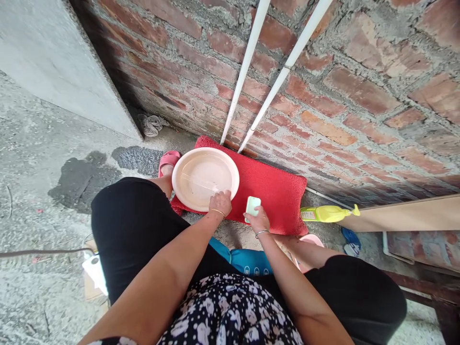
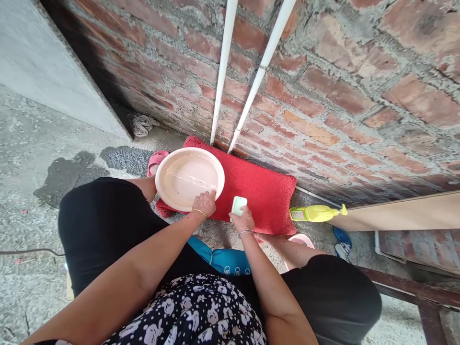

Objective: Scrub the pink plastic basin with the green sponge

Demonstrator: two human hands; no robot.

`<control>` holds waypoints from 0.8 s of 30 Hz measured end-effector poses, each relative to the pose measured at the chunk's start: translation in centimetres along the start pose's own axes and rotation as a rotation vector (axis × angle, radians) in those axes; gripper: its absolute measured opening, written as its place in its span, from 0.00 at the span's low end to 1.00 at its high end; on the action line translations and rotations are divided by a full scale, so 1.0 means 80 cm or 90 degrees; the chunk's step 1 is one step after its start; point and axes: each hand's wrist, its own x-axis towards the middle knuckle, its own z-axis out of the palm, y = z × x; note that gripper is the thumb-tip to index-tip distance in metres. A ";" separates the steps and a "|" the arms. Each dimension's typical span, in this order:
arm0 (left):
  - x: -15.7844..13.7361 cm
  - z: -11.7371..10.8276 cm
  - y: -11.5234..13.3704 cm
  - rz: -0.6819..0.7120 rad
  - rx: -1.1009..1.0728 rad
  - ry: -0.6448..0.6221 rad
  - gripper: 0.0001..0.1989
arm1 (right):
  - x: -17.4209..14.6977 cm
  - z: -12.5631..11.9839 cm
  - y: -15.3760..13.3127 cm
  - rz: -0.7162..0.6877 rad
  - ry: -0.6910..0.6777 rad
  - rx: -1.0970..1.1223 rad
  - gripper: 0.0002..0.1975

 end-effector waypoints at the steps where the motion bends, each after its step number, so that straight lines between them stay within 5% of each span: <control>1: 0.000 -0.001 0.000 -0.001 0.000 -0.001 0.18 | -0.007 0.007 -0.017 -0.037 -0.019 -0.012 0.27; 6: 0.000 0.000 0.000 0.010 0.002 0.009 0.17 | -0.033 0.027 -0.063 -0.161 -0.108 -0.093 0.26; 15: 0.002 0.000 0.001 0.005 0.005 -0.001 0.17 | -0.024 0.025 -0.068 -0.174 -0.108 -0.150 0.25; 19: 0.001 -0.001 0.001 0.001 0.010 -0.001 0.18 | -0.011 0.014 -0.034 -0.107 -0.125 -0.148 0.27; 24: 0.001 0.000 0.000 0.002 0.006 -0.005 0.20 | 0.014 -0.028 0.068 0.073 -0.107 -0.094 0.27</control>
